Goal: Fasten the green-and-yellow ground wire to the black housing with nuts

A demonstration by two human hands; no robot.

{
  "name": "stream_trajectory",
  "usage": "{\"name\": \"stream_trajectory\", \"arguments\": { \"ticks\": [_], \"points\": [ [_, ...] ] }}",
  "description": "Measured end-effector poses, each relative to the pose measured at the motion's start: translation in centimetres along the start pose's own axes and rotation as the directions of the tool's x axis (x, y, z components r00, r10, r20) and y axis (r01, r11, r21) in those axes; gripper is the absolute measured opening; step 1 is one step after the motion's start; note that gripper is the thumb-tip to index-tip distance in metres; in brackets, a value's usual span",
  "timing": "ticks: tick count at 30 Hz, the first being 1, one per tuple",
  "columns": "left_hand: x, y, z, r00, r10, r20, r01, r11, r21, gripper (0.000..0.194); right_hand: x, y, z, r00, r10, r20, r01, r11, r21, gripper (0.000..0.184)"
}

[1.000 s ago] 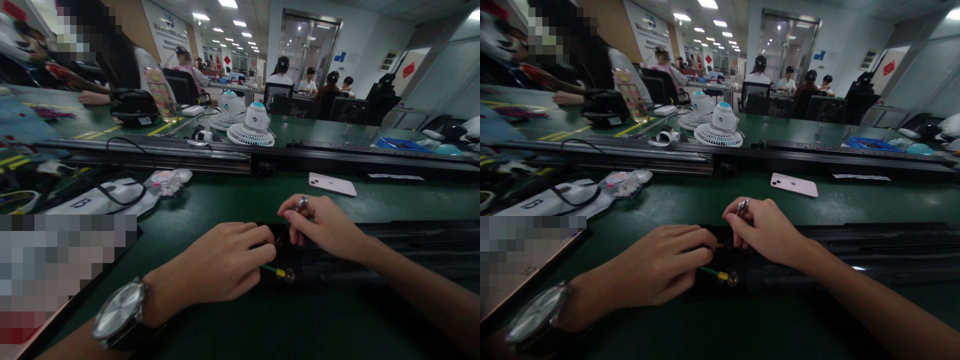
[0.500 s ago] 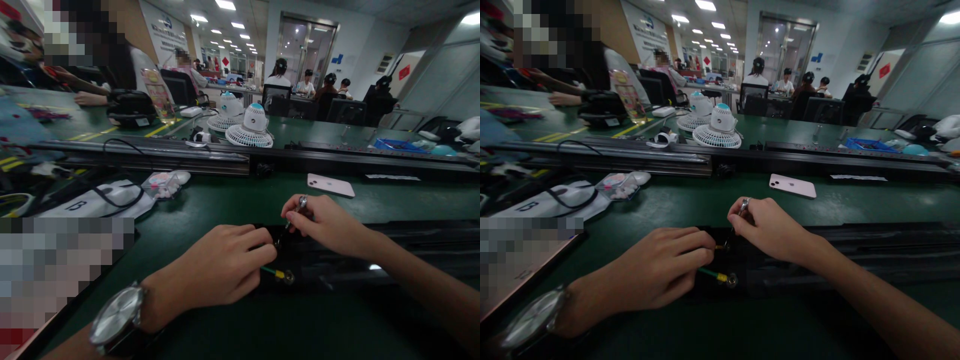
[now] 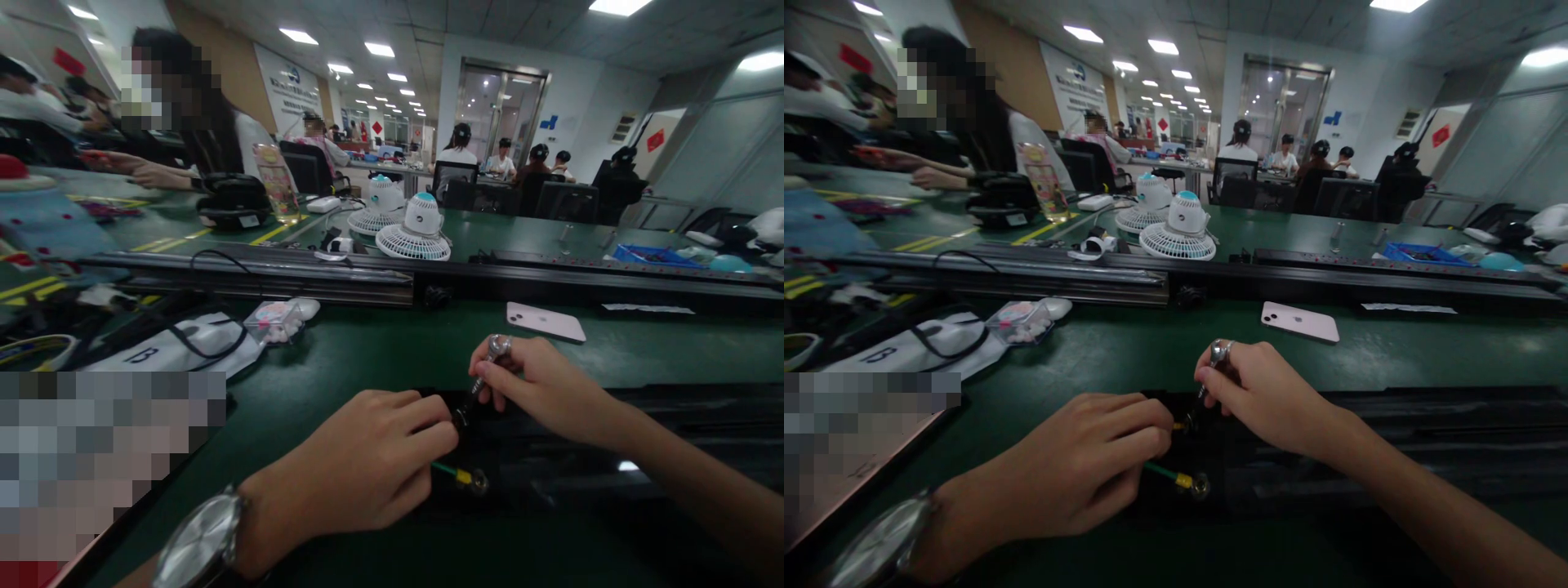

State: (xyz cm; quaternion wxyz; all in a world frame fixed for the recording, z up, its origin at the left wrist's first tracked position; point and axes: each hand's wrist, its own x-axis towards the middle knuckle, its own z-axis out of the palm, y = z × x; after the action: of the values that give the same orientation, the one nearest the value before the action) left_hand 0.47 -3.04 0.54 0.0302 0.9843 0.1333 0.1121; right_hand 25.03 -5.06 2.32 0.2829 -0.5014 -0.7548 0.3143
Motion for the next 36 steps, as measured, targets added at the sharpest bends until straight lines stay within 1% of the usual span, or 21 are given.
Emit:
{"name": "stream_trajectory", "arguments": {
  "ticks": [3,6,11,18,22,28,32,36],
  "points": [
    [-0.03,0.02,-0.06,1.000,-0.004,0.005,0.004,1.000,0.005,0.013,0.09,0.10,-0.05,0.999,0.015,-0.046,-0.013,0.999,0.038,0.016],
    [-0.13,0.03,-0.03,1.000,-0.015,0.002,0.015,1.000,0.008,0.014,0.17,0.29,-0.08,0.998,0.019,-0.059,-0.016,0.999,0.046,0.016],
    [-0.31,0.06,0.04,1.000,-0.019,-0.003,0.019,1.000,0.012,0.016,0.24,0.40,0.05,0.999,0.025,-0.029,-0.023,0.998,0.052,0.016],
    [-0.30,0.08,-0.24,1.000,0.000,-0.020,0.001,0.999,0.033,0.017,0.37,0.65,0.69,1.000,0.019,-0.019,-0.019,0.999,0.044,0.015],
    [-0.41,0.19,-0.11,1.000,-0.018,-0.005,0.019,0.999,0.044,0.019,0.45,0.77,0.90,1.000,0.022,-0.013,-0.022,0.999,0.049,0.017],
    [-0.60,0.36,0.04,0.998,-0.060,0.019,0.059,0.996,0.063,0.017,0.52,0.71,0.57,1.000,0.016,0.016,-0.016,1.000,0.024,0.018],
    [-0.59,0.31,-0.16,0.999,-0.043,0.023,0.042,0.998,0.043,0.017,0.45,0.53,0.24,0.999,0.009,0.049,-0.009,1.000,0.010,0.019],
    [-0.57,0.32,-0.19,0.999,-0.048,0.022,0.047,0.998,0.037,0.016,0.35,0.22,0.26,0.997,-0.006,0.078,0.003,0.999,0.036,0.019]
  ]
}}
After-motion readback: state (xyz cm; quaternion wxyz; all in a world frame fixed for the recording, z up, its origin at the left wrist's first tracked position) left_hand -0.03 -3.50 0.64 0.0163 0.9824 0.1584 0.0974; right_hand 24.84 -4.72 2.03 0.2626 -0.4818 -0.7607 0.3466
